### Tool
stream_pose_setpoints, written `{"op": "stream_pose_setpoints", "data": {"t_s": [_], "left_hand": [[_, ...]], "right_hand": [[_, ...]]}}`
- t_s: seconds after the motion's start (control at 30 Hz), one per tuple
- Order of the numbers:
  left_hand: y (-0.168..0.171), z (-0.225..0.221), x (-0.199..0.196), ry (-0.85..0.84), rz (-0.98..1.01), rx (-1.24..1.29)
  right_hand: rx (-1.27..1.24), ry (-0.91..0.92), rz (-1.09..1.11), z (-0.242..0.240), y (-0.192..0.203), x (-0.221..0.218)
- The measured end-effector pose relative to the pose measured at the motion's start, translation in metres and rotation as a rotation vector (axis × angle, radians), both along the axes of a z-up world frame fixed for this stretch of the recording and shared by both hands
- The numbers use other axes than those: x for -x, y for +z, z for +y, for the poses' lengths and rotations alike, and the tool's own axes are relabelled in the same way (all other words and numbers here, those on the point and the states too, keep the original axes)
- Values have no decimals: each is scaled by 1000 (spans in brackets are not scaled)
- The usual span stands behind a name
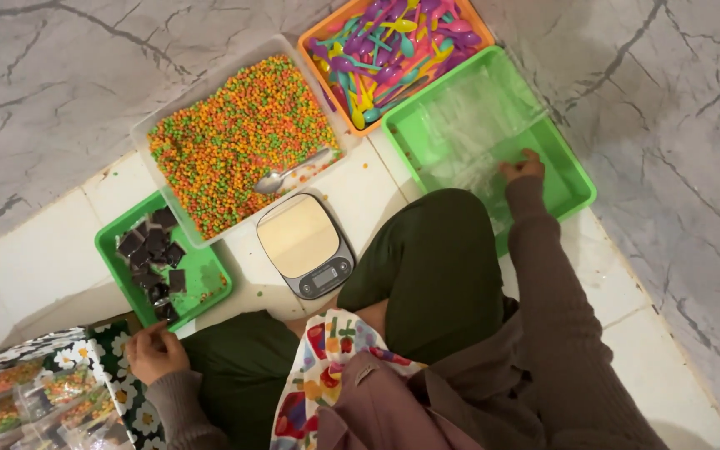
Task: Packaging small portions of colorful candies and chocolate pieces into plastic bags using a spoon and a digital scale.
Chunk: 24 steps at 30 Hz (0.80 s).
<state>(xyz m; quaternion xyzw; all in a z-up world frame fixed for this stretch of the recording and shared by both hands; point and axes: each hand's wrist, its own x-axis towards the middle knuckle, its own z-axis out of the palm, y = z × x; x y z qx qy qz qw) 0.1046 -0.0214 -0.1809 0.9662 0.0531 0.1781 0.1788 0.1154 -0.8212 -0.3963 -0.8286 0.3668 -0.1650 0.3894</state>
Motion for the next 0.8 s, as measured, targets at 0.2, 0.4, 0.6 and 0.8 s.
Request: {"op": "stream_pose_setpoints", "data": {"t_s": [0.2,0.4,0.6,0.8], "left_hand": [[0,1,3,40,43,-28],[26,-41,-5,108,47,140],[34,-154,-24,-225,-124,427],[90,-306,-30,-593,-88,428]], "right_hand": [[61,78,352,42,60,-36],[73,294,191,27,48,-41],[-341,61,-18,32,111,-27],[-272,281,-102,99,227,-30]]}}
